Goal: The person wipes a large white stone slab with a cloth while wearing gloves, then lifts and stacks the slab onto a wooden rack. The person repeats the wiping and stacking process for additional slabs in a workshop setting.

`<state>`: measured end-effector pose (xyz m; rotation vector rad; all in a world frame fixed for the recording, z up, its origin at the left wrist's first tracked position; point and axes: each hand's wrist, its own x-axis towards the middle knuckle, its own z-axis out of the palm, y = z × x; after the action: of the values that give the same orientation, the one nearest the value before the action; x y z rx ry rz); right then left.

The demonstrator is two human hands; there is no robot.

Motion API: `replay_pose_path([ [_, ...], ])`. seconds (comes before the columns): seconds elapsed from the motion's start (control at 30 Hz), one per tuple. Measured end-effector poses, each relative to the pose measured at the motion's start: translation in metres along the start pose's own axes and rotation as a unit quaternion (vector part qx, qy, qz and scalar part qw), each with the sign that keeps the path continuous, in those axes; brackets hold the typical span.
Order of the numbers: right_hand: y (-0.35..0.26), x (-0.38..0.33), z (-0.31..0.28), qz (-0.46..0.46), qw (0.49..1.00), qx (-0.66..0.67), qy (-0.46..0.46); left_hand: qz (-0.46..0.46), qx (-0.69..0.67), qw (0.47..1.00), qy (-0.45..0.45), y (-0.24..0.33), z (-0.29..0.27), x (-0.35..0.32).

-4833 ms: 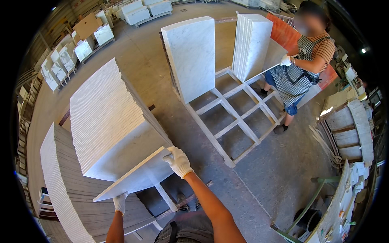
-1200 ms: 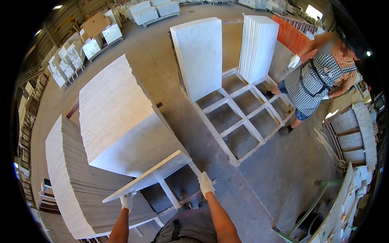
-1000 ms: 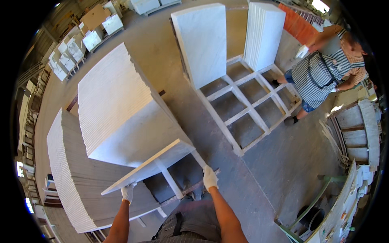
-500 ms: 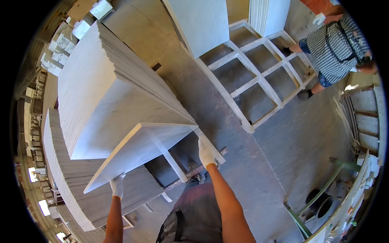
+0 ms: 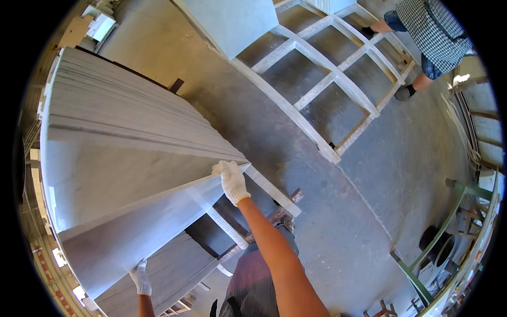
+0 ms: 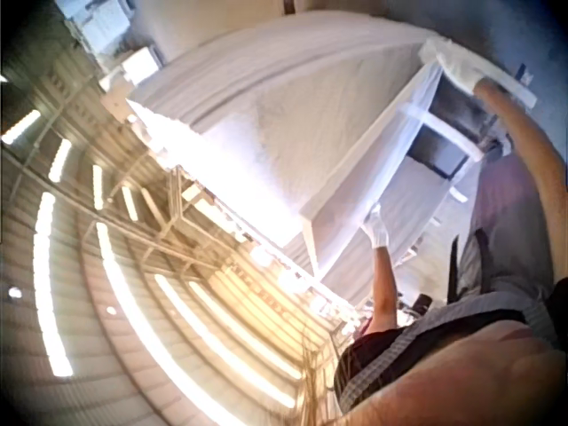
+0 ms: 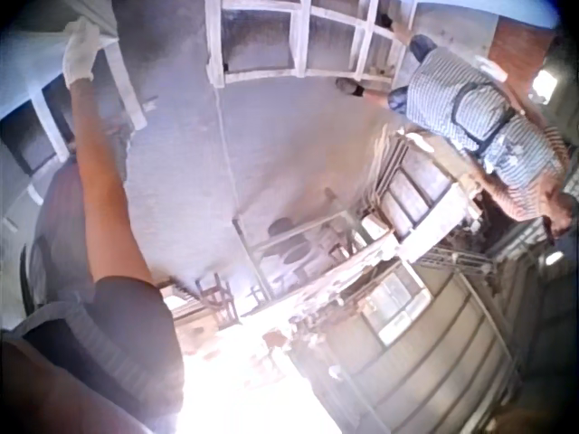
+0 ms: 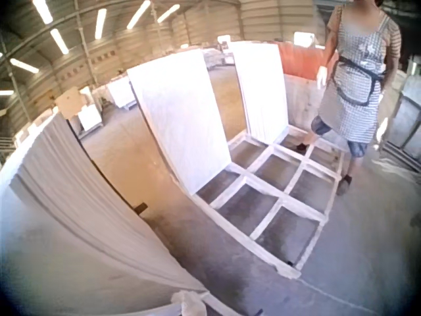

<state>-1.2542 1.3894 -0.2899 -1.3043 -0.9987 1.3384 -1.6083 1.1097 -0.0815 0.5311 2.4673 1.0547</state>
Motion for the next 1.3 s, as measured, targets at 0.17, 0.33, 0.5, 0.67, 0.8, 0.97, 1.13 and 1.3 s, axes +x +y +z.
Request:
replay_pose_path([
  [0.17, 0.024, 0.011, 0.001, 0.061, 0.99, 0.129, -0.013, -0.012, -0.091, 0.995, -0.046, -0.017, 0.022, 0.005],
  [0.33, 0.023, 0.014, 0.002, 0.057, 0.992, 0.112, -0.025, 0.004, -0.108, 0.993, -0.041, -0.018, 0.026, -0.004],
  [0.5, 0.052, 0.015, 0.024, 0.002, 0.991, 0.105, 0.084, 0.062, -0.085, 0.994, 0.004, -0.026, 0.033, 0.001],
  [0.67, 0.052, 0.015, 0.035, -0.016, 0.973, 0.195, 0.126, 0.059, -0.089, 0.994, 0.022, -0.031, 0.033, 0.002],
  [0.8, 0.034, 0.01, 0.035, 0.037, 0.959, 0.231, 0.159, 0.098, -0.076, 0.992, 0.022, -0.014, 0.048, -0.019],
  [0.97, 0.032, -0.01, 0.018, 0.11, 0.912, 0.332, 0.212, 0.099, -0.108, 0.989, -0.013, -0.032, 0.038, -0.023],
  [1.13, -0.007, -0.042, -0.034, 0.09, 0.884, 0.288, 0.357, 0.108, -0.101, 0.987, -0.066, -0.028, 0.04, -0.036],
  [1.3, -0.068, -0.076, -0.118, 0.027, 0.877, 0.137, 0.46, 0.142, -0.091, 0.968, -0.186, -0.003, 0.04, -0.059],
])
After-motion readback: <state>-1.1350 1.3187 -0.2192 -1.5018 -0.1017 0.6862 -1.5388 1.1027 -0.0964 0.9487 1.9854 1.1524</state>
